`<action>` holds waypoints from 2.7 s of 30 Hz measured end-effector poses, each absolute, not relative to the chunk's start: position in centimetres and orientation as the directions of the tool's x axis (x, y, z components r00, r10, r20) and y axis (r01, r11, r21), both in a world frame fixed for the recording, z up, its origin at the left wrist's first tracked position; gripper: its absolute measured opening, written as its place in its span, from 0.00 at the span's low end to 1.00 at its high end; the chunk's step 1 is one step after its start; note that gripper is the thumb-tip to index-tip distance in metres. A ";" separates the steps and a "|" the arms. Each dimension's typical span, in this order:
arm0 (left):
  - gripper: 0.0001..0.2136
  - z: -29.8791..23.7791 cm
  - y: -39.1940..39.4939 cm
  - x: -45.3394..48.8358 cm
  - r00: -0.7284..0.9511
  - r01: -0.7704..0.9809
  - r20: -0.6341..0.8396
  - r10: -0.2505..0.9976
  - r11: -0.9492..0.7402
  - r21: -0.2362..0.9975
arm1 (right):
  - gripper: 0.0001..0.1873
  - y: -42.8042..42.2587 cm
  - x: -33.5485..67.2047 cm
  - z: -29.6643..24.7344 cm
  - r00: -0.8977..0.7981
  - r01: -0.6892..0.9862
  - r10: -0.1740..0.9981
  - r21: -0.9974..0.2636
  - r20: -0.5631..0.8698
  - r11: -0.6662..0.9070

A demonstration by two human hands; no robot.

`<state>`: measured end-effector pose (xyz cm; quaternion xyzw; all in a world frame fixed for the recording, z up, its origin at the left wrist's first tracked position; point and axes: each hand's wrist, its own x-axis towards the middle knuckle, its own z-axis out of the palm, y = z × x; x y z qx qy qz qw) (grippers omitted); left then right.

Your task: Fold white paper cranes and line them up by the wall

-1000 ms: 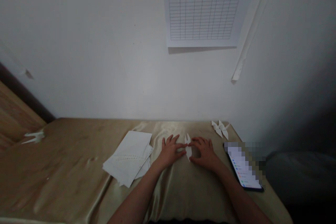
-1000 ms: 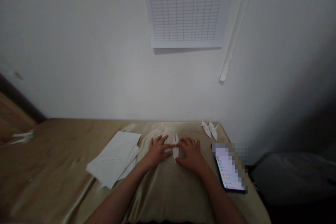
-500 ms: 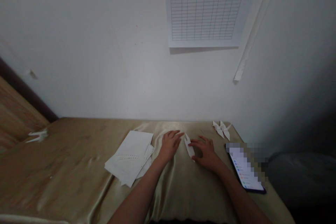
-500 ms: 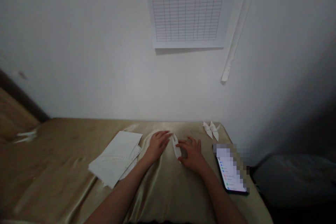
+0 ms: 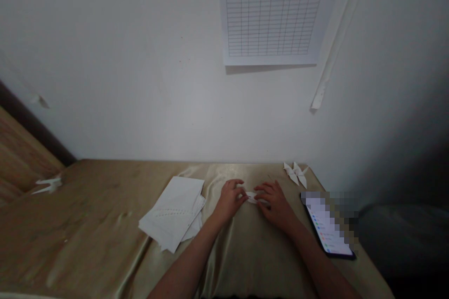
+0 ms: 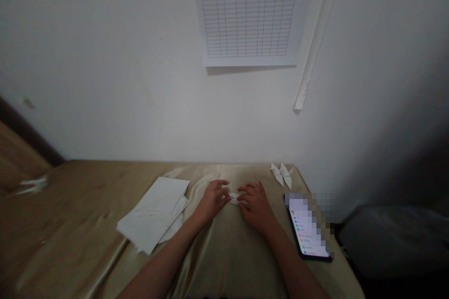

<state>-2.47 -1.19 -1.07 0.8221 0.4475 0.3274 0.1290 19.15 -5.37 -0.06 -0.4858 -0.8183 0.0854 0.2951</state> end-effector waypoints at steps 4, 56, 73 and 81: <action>0.04 -0.8 -2.0 -2.1 0.375 0.643 0.423 0.825 -0.560 0.522 | 0.09 -5.1 18.7 -0.5 -0.365 0.715 0.815 -0.425 0.450 0.555; 0.05 0.2 -2.3 -2.7 0.266 0.814 0.398 0.878 -0.426 0.396 | 0.16 -4.7 18.7 -1.4 -0.366 0.765 0.855 -0.404 0.368 0.501; 0.06 1.3 -4.7 -2.2 0.405 0.829 0.412 0.816 -0.518 0.211 | 0.10 -3.5 19.4 -2.8 -0.320 0.681 0.848 -0.520 0.422 0.516; 0.14 0.8 -4.9 -1.8 0.397 0.830 0.415 0.819 -0.513 0.218 | 0.07 -3.8 19.2 -2.8 -0.268 0.726 0.868 -0.505 0.418 0.467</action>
